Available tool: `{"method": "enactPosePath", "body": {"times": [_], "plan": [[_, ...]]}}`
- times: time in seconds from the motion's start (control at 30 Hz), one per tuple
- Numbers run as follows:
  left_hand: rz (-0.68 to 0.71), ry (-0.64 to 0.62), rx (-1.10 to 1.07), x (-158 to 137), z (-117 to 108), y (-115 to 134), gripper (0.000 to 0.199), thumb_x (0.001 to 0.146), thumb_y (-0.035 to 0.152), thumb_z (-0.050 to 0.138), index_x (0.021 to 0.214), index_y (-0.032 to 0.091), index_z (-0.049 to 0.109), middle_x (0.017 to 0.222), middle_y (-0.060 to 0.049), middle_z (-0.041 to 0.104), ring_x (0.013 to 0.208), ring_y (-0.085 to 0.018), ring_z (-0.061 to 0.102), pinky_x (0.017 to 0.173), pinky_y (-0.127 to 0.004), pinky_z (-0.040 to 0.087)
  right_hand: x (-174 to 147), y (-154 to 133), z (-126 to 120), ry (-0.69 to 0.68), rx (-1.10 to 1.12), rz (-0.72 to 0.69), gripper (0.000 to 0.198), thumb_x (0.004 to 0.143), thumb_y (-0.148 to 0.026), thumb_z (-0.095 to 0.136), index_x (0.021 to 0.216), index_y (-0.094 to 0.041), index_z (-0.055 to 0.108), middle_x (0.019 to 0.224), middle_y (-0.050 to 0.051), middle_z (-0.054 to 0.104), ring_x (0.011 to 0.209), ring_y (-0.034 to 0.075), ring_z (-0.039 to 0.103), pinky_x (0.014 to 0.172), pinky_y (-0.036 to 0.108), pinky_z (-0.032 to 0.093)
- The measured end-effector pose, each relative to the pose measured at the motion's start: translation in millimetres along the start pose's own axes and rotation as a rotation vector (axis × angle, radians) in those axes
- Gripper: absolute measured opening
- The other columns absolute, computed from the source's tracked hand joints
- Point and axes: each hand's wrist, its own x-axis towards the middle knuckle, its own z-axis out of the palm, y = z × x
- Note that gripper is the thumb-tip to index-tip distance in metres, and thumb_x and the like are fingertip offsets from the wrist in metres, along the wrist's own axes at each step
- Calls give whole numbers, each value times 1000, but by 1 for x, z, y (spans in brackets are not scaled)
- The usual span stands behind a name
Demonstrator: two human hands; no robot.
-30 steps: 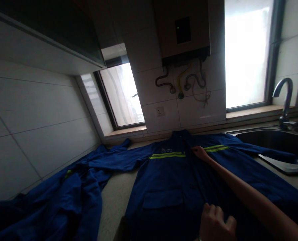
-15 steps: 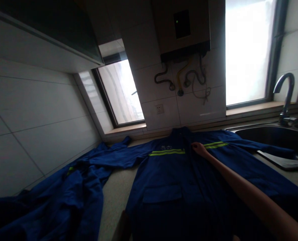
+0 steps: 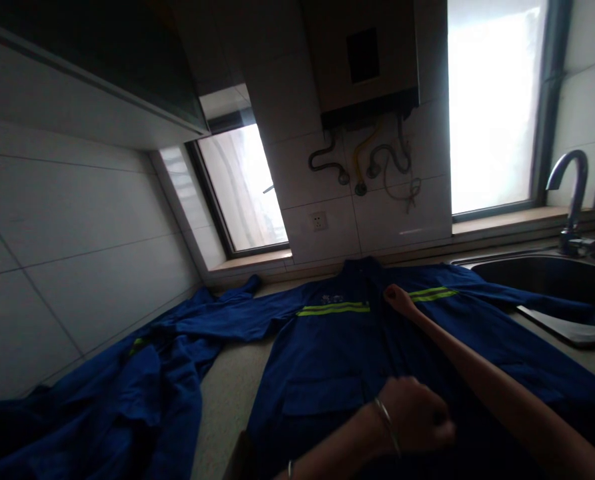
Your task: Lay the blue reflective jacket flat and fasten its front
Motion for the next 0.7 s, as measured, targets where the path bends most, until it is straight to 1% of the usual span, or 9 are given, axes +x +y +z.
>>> {"method": "enactPosePath", "body": {"times": [0.03, 0.07, 0.13, 0.23, 0.37, 0.47, 0.53, 0.6, 0.7], "plan": [[18, 61, 108, 18, -21, -14, 25, 79, 43, 53, 86, 27, 70, 80, -5, 69, 81, -25, 63, 73, -38, 47, 1, 0, 0, 9, 2, 5, 18, 64, -23, 49, 79, -18, 57, 72, 2, 62, 68, 15, 58, 65, 25, 45], [-16, 138, 172, 36, -40, -28, 27, 81, 42, 50, 89, 25, 70, 83, -5, 70, 82, -24, 63, 72, -35, 47, 1, 0, 0, 16, 5, 9, 16, 64, -24, 49, 77, -18, 56, 72, 2, 62, 67, 15, 58, 65, 25, 45], [-149, 280, 236, 68, -71, -57, 29, 81, 38, 50, 93, 20, 70, 89, -7, 70, 85, -21, 63, 74, -30, 47, 3, 1, 1, 32, 21, 19, 14, 63, -27, 51, 75, -19, 54, 71, 1, 62, 67, 15, 58, 65, 26, 45], [-315, 384, 197, 108, -90, -101, 30, 81, 35, 54, 94, 15, 70, 94, -10, 69, 90, -20, 62, 79, -26, 45, 4, 2, 3, 39, 69, 6, 17, 63, -29, 53, 76, -19, 52, 73, 0, 61, 69, 15, 58, 67, 26, 45], [-394, 441, 52, 143, -82, -141, 35, 79, 41, 56, 96, 14, 70, 99, -11, 68, 93, -20, 62, 78, -25, 45, 3, 0, 4, 0, 88, -70, 17, 65, -28, 52, 79, -19, 53, 75, 1, 61, 70, 15, 58, 67, 25, 43], [-397, 485, 46, 158, -69, -153, 35, 78, 43, 55, 97, 17, 70, 100, -10, 68, 95, -21, 61, 76, -25, 46, 0, -7, 2, -48, 69, -150, 15, 68, -25, 48, 79, -18, 54, 74, 1, 61, 69, 14, 57, 66, 24, 42], [-389, 503, 67, 164, -63, -158, 30, 78, 37, 55, 95, 20, 71, 98, -9, 69, 95, -21, 62, 76, -25, 46, -2, -13, 1, -82, 60, -202, 14, 68, -23, 46, 77, -18, 56, 73, 1, 61, 68, 14, 56, 65, 23, 41], [-391, 513, 67, 167, -61, -163, 25, 78, 31, 54, 93, 21, 72, 96, -8, 69, 94, -20, 62, 76, -23, 46, -1, -17, -1, -96, 57, -227, 15, 69, -22, 45, 75, -17, 58, 73, 1, 61, 69, 14, 56, 65, 23, 41], [-405, 527, 34, 171, -64, -176, 25, 77, 26, 53, 92, 19, 72, 93, -7, 70, 90, -18, 63, 74, -21, 46, 1, -18, -6, -64, 58, -218, 18, 69, -20, 44, 73, -16, 61, 75, 2, 63, 71, 14, 57, 67, 23, 41]]}}
